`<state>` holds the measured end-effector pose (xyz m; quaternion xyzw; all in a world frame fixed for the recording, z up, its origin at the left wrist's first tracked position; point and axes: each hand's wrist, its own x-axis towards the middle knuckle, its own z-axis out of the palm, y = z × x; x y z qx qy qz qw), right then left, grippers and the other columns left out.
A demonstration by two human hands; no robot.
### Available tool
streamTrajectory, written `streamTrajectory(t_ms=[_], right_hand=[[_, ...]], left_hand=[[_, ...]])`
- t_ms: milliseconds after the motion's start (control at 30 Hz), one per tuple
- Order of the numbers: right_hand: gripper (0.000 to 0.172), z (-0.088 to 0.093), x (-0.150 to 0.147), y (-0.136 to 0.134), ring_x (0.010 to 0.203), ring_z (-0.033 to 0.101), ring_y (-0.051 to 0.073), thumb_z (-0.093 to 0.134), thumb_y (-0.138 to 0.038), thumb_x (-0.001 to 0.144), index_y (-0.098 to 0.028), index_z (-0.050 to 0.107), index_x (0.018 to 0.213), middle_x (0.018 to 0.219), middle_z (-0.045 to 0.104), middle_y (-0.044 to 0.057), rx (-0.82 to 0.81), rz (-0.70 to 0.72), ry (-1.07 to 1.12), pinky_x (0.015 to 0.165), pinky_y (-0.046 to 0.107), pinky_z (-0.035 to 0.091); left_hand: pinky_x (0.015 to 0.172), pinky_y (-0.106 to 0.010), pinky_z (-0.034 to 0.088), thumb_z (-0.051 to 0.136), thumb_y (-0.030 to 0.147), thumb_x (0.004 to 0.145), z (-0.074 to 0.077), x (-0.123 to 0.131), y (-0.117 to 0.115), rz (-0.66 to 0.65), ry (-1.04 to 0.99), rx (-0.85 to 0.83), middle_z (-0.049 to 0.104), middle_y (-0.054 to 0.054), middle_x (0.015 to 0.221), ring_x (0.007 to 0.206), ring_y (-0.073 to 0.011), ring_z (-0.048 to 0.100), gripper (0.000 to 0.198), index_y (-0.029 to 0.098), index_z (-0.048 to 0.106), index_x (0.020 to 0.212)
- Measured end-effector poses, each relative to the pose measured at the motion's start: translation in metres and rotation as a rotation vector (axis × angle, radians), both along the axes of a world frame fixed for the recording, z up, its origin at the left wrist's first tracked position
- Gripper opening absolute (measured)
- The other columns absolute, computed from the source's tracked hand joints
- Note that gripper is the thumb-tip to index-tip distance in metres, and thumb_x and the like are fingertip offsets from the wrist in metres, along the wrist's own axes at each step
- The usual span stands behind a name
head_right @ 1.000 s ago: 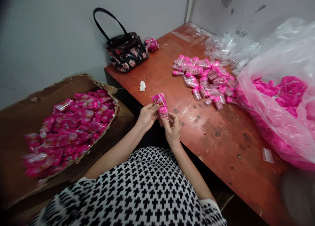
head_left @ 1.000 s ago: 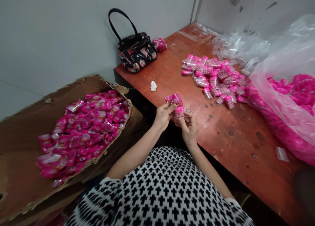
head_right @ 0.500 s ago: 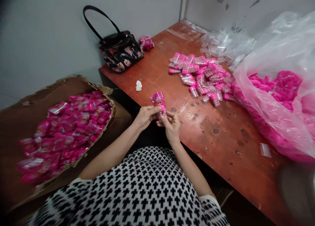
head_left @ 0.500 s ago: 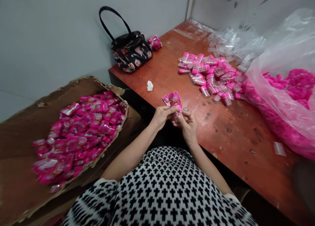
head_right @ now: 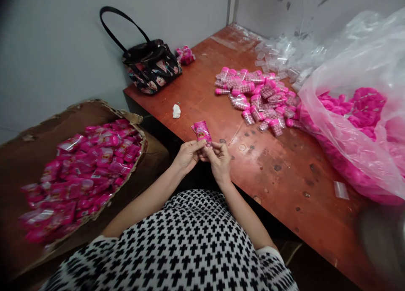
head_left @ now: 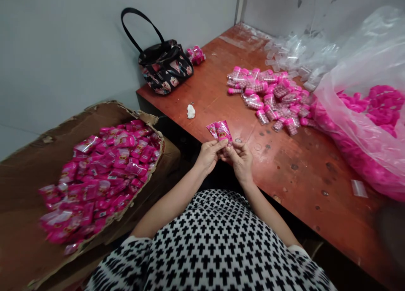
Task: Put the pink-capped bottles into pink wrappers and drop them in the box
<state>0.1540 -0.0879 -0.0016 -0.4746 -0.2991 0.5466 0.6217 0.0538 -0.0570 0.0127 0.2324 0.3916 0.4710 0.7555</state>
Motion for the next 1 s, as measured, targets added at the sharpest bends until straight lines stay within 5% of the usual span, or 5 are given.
streamTrajectory(t_ms=[300,567,700,833,1000], right_hand=[[0.042,-0.002,0.010,-0.004,0.080,0.069,0.013,0.077,-0.034,0.066,-0.024,0.057,0.101,0.092,0.071,-0.002,0.019,0.214,0.028,0.070,0.030,0.061],[0.034,0.000,-0.004,0.008,0.040,0.055,0.007,0.079,-0.032,0.062,-0.020,0.054,0.080,0.053,0.061,-0.009,0.013,0.270,-0.073,0.038,0.015,0.043],[0.030,0.003,-0.014,0.010,0.040,0.054,0.007,0.074,-0.038,0.067,-0.020,0.055,0.080,0.053,0.061,-0.008,0.030,0.407,-0.145,0.039,0.016,0.041],[0.027,0.001,-0.007,0.018,0.040,0.054,0.007,0.067,-0.043,0.074,-0.019,0.055,0.078,0.053,0.061,-0.006,-0.004,0.320,-0.243,0.038,0.016,0.040],[0.026,-0.001,0.009,0.026,0.043,0.055,0.007,0.067,-0.042,0.074,-0.019,0.056,0.079,0.056,0.061,-0.006,-0.038,0.221,-0.319,0.041,0.017,0.041]], left_hand=[[0.060,-0.025,0.049,0.083,0.028,0.055,0.001,-0.012,0.001,0.014,-0.012,-0.018,0.066,-0.006,0.064,0.059,-0.0109,0.060,0.027,0.008,0.067,0.062],[0.071,-0.032,0.053,0.080,0.032,0.062,0.002,-0.031,-0.026,-0.100,-0.066,0.007,0.069,-0.009,0.075,0.069,-0.0161,0.064,0.026,0.009,0.070,0.069],[0.087,-0.037,0.051,0.073,0.047,0.068,0.007,-0.076,-0.033,0.253,-0.009,0.105,0.070,-0.009,0.105,0.099,-0.0224,0.065,0.032,0.019,0.071,0.083],[0.093,-0.039,0.048,0.057,0.064,0.074,-0.003,-0.102,-0.016,0.574,0.279,0.233,0.068,-0.010,0.112,0.104,-0.0237,0.064,0.052,0.023,0.068,0.103],[0.113,-0.044,0.022,0.075,0.039,0.067,-0.033,-0.061,0.037,0.274,0.955,0.650,0.059,-0.009,0.129,0.130,-0.0290,0.043,0.043,0.023,0.069,0.106]])
